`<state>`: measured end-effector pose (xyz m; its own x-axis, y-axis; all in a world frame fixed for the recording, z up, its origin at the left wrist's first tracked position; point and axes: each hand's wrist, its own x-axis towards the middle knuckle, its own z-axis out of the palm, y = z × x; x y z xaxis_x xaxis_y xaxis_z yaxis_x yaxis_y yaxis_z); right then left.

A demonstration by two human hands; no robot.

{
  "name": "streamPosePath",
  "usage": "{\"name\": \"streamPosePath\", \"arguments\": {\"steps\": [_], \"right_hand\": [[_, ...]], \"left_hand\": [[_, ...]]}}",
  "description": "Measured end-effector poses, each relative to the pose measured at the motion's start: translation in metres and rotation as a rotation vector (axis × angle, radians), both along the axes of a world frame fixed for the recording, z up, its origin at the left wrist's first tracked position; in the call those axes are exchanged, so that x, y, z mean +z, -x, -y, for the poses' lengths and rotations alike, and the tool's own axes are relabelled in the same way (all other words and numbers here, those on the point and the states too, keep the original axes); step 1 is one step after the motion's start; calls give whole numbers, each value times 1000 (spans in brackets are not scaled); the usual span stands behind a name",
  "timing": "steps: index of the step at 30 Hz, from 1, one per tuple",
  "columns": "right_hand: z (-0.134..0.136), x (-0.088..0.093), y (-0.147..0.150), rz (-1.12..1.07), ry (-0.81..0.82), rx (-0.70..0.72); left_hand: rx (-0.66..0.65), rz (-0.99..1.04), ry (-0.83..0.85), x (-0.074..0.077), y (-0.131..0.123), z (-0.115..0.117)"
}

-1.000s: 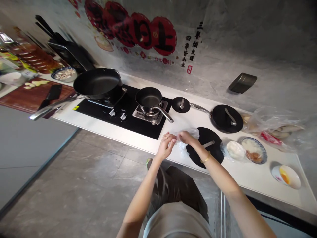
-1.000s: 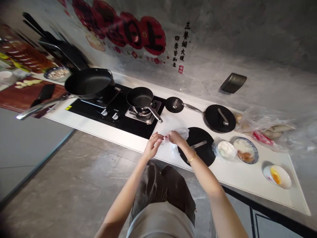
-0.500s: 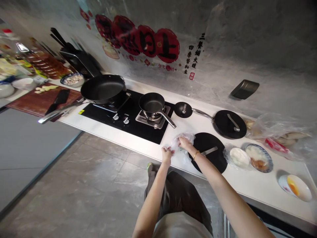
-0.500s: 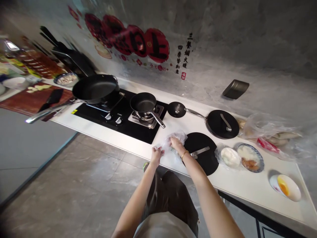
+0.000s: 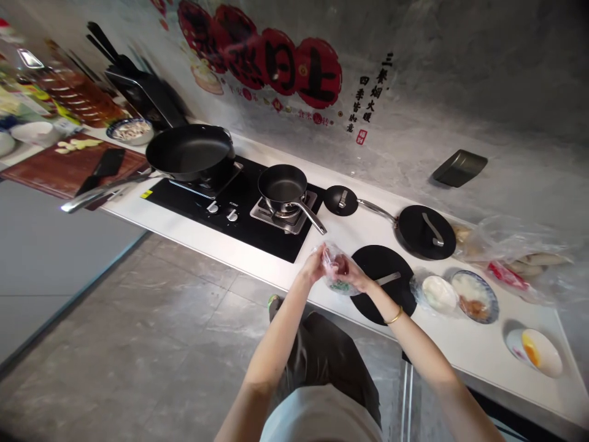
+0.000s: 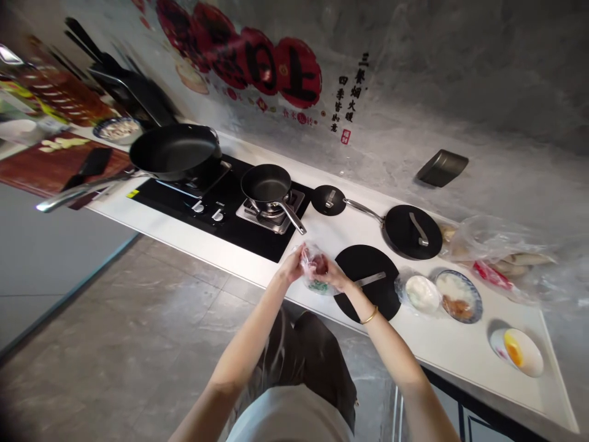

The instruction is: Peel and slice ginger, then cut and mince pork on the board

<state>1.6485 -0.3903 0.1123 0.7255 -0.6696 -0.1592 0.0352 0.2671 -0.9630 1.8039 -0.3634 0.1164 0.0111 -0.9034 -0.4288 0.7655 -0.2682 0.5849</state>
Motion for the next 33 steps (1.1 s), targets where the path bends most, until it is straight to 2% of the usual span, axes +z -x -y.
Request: {"name": "streamPosePath", "arguments": {"steps": [2,6,10,13,16,18,20,22,25,27,29,31,33], "right_hand": [[-12,6,-4,159,-146,-121],[-30,11,-12,292,-271,-400],[-40,13,-14,221,-472,-454],[-44,17,-5,272,-623,-501],[-45,26,15,386,-619,-460],[-41,34,30,431,-544,-397],[-34,42,45,453,-434,-404],[-24,49,56,467,-342,-476],[-12,53,68,471,-267,-591],[-11,52,73,438,-254,-628],[-14,50,76,388,-269,-629],[-20,49,78,327,-303,-584],[-27,49,76,265,-346,-496]], "left_hand": [[-46,-199,23,10,12,2],[115,-345,96,27,33,1],[238,-365,117,40,44,3],[240,-310,129,42,38,6],[246,-82,44,32,19,7],[278,176,-30,20,4,4],[232,467,-55,6,-3,-3],[120,749,-40,-9,2,-14],[-82,1052,11,-34,32,-31],[-148,1093,39,-50,55,-38],[-126,942,67,-60,67,-39],[-74,726,74,-63,63,-37],[-10,581,69,-60,45,-37]]}}
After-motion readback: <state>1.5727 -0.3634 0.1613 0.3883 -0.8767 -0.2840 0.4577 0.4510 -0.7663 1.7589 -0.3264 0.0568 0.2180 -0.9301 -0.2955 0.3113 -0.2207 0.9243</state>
